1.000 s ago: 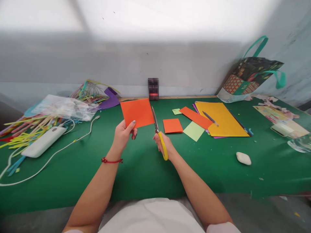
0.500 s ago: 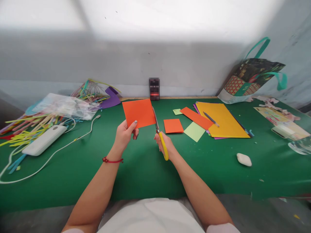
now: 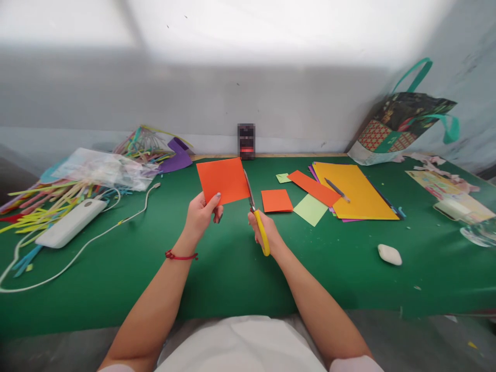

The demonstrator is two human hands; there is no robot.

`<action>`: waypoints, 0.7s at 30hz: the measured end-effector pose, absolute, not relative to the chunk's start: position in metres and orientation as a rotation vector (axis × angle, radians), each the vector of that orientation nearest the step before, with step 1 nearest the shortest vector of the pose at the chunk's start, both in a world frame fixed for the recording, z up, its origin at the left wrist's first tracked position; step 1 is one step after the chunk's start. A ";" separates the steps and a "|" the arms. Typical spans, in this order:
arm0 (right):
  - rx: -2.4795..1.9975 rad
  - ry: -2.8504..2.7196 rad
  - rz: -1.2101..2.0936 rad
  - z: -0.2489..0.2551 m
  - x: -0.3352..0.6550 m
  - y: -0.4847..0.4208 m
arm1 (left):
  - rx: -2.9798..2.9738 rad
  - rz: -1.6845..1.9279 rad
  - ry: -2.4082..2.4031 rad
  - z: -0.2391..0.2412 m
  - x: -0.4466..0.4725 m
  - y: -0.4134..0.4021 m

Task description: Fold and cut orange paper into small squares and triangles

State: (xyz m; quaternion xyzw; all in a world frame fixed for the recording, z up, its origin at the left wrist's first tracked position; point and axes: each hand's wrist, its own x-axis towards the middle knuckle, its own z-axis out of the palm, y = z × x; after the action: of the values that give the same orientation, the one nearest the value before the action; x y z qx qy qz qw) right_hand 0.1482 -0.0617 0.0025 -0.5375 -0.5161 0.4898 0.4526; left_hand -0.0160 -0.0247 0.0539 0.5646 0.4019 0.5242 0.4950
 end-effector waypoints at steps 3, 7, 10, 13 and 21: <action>-1.344 -1.288 1.199 0.005 0.148 -0.062 | 1.372 1.270 0.969 0.054 -0.016 -0.024; -1.385 -1.286 1.188 0.005 0.149 -0.062 | 1.373 1.274 0.959 0.054 -0.017 -0.024; -1.411 -1.311 1.154 0.007 0.149 -0.061 | 1.370 1.279 0.959 0.054 -0.017 -0.025; -1.429 -1.329 1.117 0.008 0.150 -0.061 | 1.354 1.297 0.959 0.055 -0.017 -0.025; -1.419 -1.328 1.094 0.005 0.148 -0.061 | 1.348 1.304 0.953 0.054 -0.017 -0.025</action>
State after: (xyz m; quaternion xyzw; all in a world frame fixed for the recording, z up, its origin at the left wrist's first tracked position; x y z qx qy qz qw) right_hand 0.1483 -0.0612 0.0051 -0.5712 -0.5346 0.4406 0.4402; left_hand -0.0166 -0.0250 0.0540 0.5563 0.3935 0.5383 0.4960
